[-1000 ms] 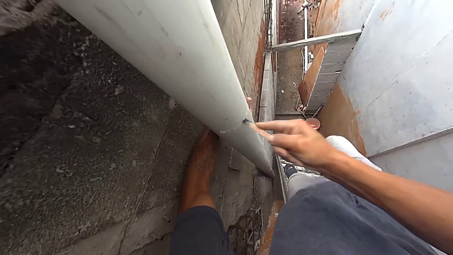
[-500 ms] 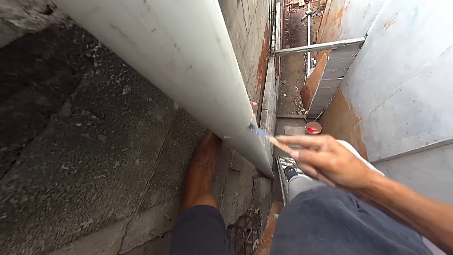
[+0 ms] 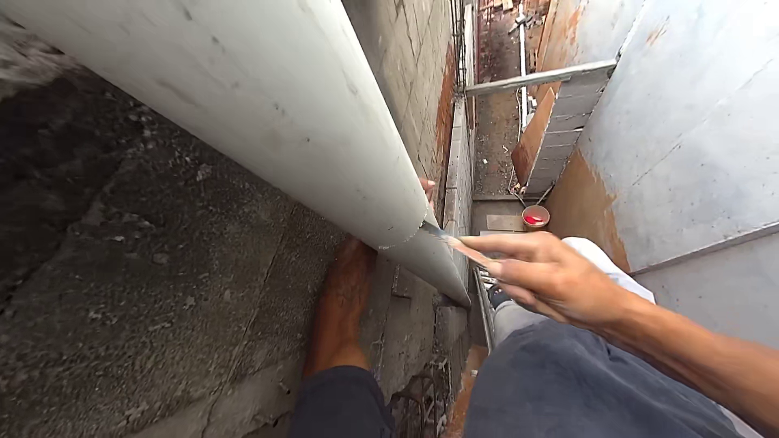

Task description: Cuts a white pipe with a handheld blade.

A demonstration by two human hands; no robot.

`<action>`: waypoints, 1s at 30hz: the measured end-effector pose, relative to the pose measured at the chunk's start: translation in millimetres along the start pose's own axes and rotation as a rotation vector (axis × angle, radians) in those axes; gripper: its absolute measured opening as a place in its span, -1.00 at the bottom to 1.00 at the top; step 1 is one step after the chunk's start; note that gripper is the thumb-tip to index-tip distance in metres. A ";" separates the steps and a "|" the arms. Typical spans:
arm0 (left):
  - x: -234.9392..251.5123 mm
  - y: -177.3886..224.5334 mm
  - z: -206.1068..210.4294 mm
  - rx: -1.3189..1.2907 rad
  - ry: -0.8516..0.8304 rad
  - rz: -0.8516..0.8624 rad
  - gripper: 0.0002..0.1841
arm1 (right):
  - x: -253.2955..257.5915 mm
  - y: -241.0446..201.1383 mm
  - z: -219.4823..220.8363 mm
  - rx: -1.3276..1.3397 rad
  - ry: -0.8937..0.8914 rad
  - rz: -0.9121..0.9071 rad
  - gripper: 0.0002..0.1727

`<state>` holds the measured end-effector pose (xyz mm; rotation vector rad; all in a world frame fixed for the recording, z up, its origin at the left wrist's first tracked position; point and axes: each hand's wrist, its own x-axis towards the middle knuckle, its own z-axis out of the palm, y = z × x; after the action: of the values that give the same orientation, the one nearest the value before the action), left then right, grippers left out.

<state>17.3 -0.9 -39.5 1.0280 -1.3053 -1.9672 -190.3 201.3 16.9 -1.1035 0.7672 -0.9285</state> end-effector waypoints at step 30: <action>-1.1 -4.7 -5.1 -0.031 -0.015 0.045 -0.60 | 16.4 -4.7 7.1 -0.016 0.027 0.003 -0.53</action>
<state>22.0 -0.8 -44.8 0.9626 -1.2908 -1.9588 -178.2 188.5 22.4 -1.1053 0.7995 -0.9385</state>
